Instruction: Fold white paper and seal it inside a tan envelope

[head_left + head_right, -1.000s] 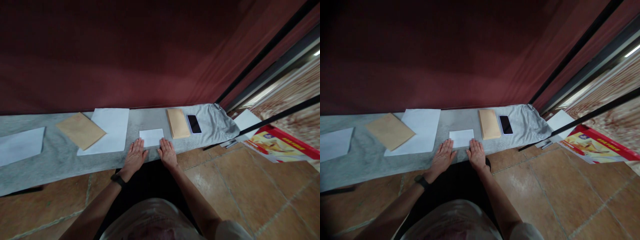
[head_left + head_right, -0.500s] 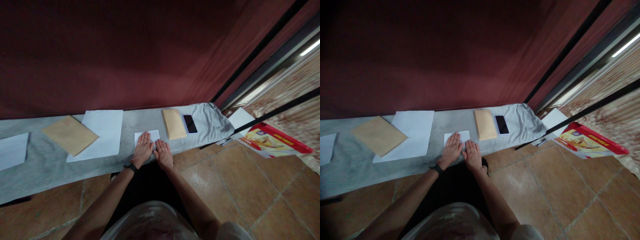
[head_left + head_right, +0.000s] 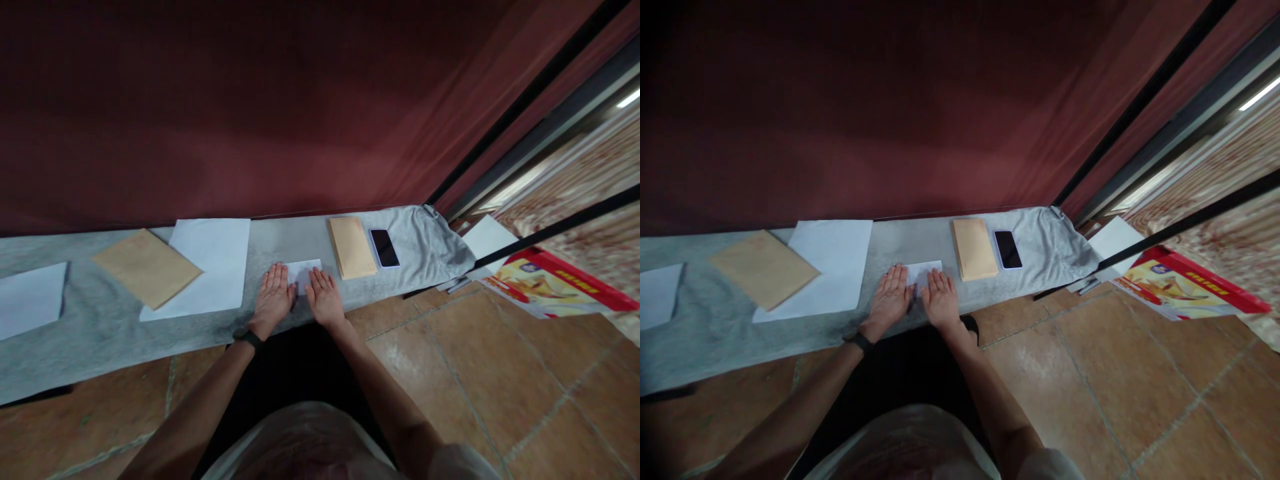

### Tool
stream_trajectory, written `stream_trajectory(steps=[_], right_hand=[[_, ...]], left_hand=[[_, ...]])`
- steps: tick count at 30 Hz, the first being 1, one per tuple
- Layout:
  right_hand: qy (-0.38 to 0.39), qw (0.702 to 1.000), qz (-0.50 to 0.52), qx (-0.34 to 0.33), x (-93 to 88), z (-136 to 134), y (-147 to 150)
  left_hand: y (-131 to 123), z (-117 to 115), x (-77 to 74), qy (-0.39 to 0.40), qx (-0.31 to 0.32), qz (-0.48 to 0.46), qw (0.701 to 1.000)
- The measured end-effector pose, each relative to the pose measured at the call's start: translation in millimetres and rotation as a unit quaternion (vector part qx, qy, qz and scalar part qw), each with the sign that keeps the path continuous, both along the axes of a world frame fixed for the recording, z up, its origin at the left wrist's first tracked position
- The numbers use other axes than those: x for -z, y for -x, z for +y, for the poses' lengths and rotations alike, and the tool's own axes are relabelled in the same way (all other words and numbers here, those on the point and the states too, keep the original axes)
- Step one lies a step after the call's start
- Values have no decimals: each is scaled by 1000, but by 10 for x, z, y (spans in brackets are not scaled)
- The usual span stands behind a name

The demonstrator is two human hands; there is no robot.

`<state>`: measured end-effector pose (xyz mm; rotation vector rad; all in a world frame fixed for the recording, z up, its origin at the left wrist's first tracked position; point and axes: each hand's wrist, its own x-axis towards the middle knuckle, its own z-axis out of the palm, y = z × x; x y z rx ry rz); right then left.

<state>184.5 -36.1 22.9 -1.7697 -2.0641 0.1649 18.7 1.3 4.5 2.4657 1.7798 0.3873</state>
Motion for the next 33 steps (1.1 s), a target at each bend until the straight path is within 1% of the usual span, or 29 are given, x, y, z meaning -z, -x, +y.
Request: stream_trajectory(steps=[3, 5, 7, 10, 13, 19, 24, 29, 31, 33], right_hand=[[3, 999, 0, -40, -26, 232, 139], [6, 999, -6, -49, 13, 325, 210], [5, 999, -15, -52, 79, 360, 243], [-6, 999, -28, -44, 175, 347, 221], [-9, 999, -39, -24, 225, 318, 159], [-3, 999, -47, 0, 239, 273, 54], [-10, 999, -43, 26, 263, 210, 3], [-26, 998, -42, 35, 310, 159, -31], [-30, 998, -43, 36, 322, 154, -32], [-30, 998, -43, 37, 327, 155, -29]], left_hand=[[2, 4, -20, 11, 8, 6, 1000], [3, 5, -29, 17, 6, 10, 1000], [3, 2, -34, 19, 3, 12, 1000], [1, -5, -29, 16, 9, 13, 1000], [-1, -6, -7, 6, 8, 15, 1000], [20, -12, 39, -4, -14, 21, 1000], [102, -50, 26, -4, -28, 12, 1000], [174, -67, 7, 5, -31, 8, 999], [145, -86, -2, -1, -45, 6, 999], [56, -123, -10, -15, -52, -3, 999]])
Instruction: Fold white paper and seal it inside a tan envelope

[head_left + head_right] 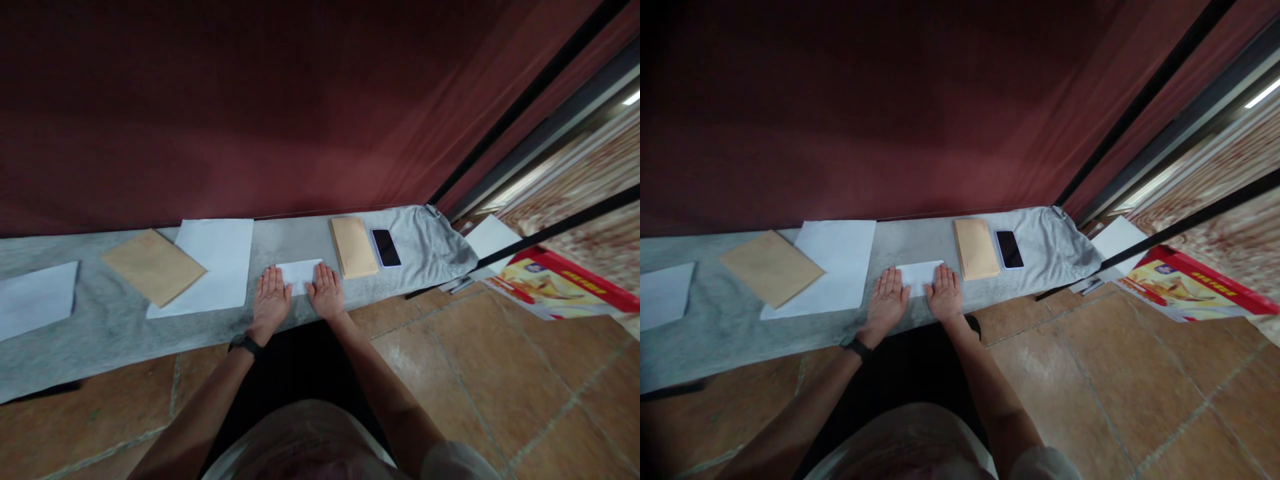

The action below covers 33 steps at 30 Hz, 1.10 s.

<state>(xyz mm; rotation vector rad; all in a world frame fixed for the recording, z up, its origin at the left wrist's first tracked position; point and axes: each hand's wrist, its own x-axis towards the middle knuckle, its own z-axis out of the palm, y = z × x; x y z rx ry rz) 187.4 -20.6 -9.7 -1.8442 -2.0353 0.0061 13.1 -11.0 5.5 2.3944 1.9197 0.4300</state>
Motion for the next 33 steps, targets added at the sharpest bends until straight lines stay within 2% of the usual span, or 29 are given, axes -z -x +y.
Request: stream_trajectory(steps=[5, 8, 17, 24, 26, 31, 33], right_hand=[[24, 1000, -9, -4, -14, -3, -12], [35, 999, -17, -11, -12, -6, -31], [4, 1000, 4, -2, 8, -3, -2], [8, 1000, 21, -3, -73, -18, -31], [12, 999, 28, -19, -110, -50, -24], [38, 993, 29, -111, -164, -207, 94], [42, 992, 18, -114, -159, -264, 140]], left_hand=[[-374, -111, 9, -2, 84, -25, 996], [-480, -137, 30, 14, 98, -29, 995], [-125, -164, 20, 0, 90, 3, 996], [-46, -180, -22, 1, 112, 5, 994], [-42, -178, -33, 3, 120, 7, 993], [-45, -177, -52, 22, 122, 17, 992], [-48, -178, -60, 33, 119, 21, 992]])
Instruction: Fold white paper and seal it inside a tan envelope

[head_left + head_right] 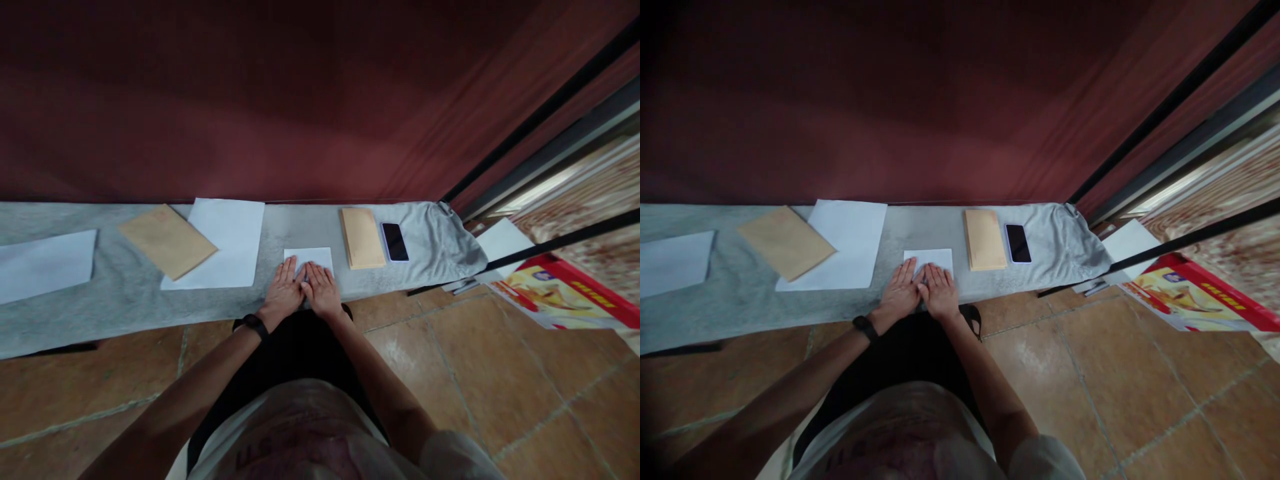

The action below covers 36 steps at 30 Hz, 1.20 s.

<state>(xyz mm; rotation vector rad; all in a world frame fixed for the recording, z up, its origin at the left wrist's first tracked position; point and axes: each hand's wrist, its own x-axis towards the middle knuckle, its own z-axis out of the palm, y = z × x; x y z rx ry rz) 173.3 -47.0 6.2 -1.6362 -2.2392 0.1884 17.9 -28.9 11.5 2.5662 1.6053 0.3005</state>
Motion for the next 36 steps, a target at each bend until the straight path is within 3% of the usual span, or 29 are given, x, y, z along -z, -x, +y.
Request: stream_trajectory(steps=[17, 36], right_hand=[[-36, 998, -22, 51, 101, -72, -123], [-56, 992, -21, 107, 161, -162, -378]], left_hand=[[23, -13, 16, -20, -25, -9, 999], [283, -100, 49, -40, -65, -12, 997]])
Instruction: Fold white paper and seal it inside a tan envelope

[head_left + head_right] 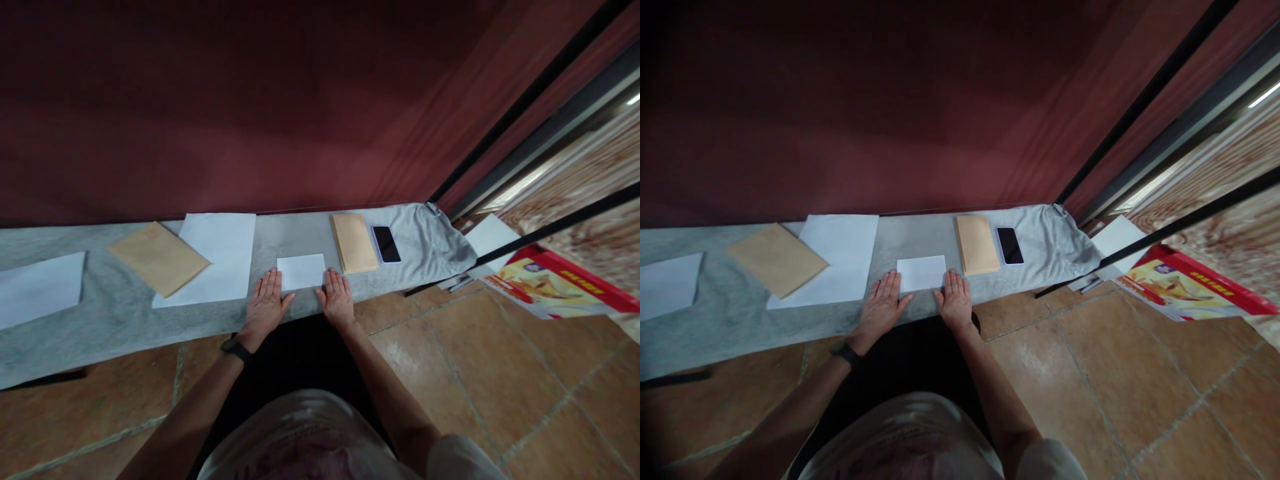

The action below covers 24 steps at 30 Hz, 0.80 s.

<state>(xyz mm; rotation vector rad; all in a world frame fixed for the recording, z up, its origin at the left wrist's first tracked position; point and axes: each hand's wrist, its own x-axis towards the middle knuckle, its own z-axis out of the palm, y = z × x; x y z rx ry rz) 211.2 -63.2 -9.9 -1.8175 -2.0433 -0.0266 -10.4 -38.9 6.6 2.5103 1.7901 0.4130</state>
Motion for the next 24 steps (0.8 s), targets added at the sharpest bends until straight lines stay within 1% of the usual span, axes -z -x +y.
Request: stream_trajectory(steps=[4, 7, 9, 12, 14, 16, 18, 24], right_hand=[[10, 1000, 15, 14, -20, -5, -10], [24, 999, 35, 13, -89, 50, 57], [36, 998, 49, -23, -152, 121, 145], [50, 993, 58, -92, -227, 252, 296], [52, 992, 54, -105, -243, 330, 364], [50, 993, 40, -97, -231, 387, 388], [48, 995, 27, -86, -203, 425, 376], [36, 998, 20, -39, -133, 520, 303]], left_hand=[[9, -5, 5, -6, -8, -9, 1000], [-82, -4, -34, -6, -13, -24, 1000], [-196, 10, -78, 6, 13, -29, 999], [-380, 63, -134, 38, 69, -19, 997], [-462, 117, -146, 57, 82, -6, 995], [-492, 179, -134, 67, 72, 3, 995], [-480, 241, -103, 65, 48, 3, 997], [-364, 396, 15, 26, -4, -18, 999]])
